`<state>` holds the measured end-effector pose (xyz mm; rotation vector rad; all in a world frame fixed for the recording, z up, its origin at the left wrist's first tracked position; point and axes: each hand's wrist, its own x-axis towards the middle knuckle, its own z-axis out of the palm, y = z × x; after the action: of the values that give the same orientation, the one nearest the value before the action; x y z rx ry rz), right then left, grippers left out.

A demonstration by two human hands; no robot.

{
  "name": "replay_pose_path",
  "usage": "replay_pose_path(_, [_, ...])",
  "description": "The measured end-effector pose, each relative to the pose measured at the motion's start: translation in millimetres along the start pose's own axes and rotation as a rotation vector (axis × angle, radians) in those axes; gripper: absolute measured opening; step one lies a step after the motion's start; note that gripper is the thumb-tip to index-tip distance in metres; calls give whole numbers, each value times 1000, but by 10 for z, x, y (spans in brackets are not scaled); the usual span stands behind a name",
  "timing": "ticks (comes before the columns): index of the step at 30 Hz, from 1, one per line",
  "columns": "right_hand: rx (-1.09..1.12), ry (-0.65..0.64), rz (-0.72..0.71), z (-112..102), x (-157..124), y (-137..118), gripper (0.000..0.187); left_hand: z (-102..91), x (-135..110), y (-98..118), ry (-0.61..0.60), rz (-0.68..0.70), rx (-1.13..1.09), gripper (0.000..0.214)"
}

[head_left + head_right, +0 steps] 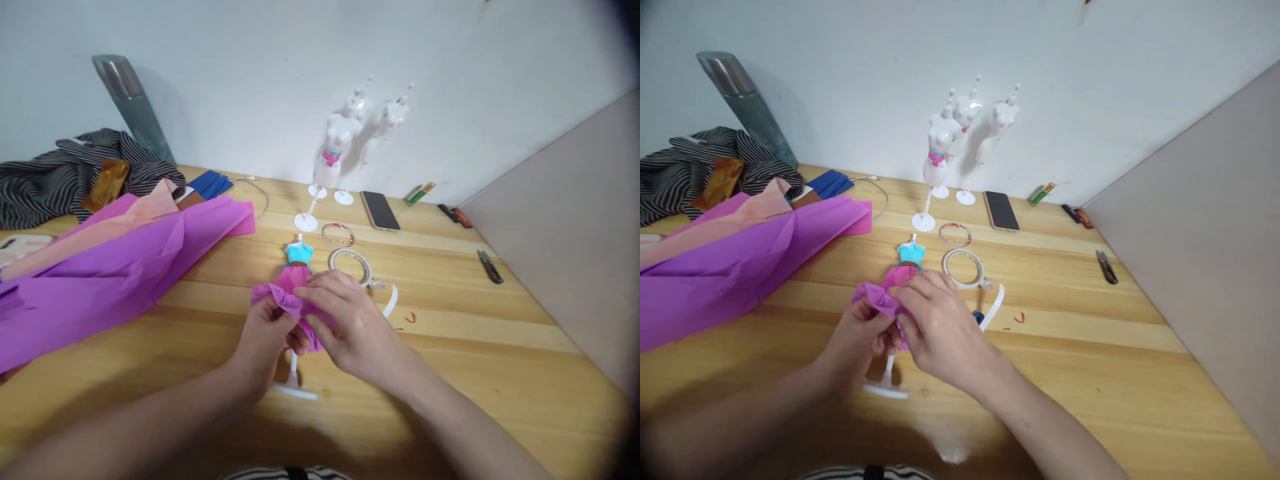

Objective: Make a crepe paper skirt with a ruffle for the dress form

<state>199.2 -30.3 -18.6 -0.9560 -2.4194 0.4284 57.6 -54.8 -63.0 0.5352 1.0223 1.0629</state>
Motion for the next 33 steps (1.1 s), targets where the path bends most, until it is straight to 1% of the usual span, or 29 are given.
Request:
replay_pose_path(6, [2, -9, -21, 40, -52, -14, 34, -8, 5, -21, -22, 6, -18, 37])
replay_pose_path(11, [-24, -28, -5, 55, -21, -8, 25, -3, 13, -30, 0, 13, -4, 32])
replay_pose_path(18, [-25, -18, -11, 63, -25, 12, 21, -14, 14, -35, -23, 11, 32, 28])
replay_pose_path(24, [-26, -14, -11, 71, -24, 9, 19, -8, -1, -24, -30, -7, 7, 27])
replay_pose_path(30, [-31, -8, -16, 72, -43, 41, 21, -2, -34, 31, -101, -45, -57, 25])
replay_pose_path(33, [-39, -22, -11, 65, -51, 51, 22, 5, -50, 65, -111, -77, -75, 21])
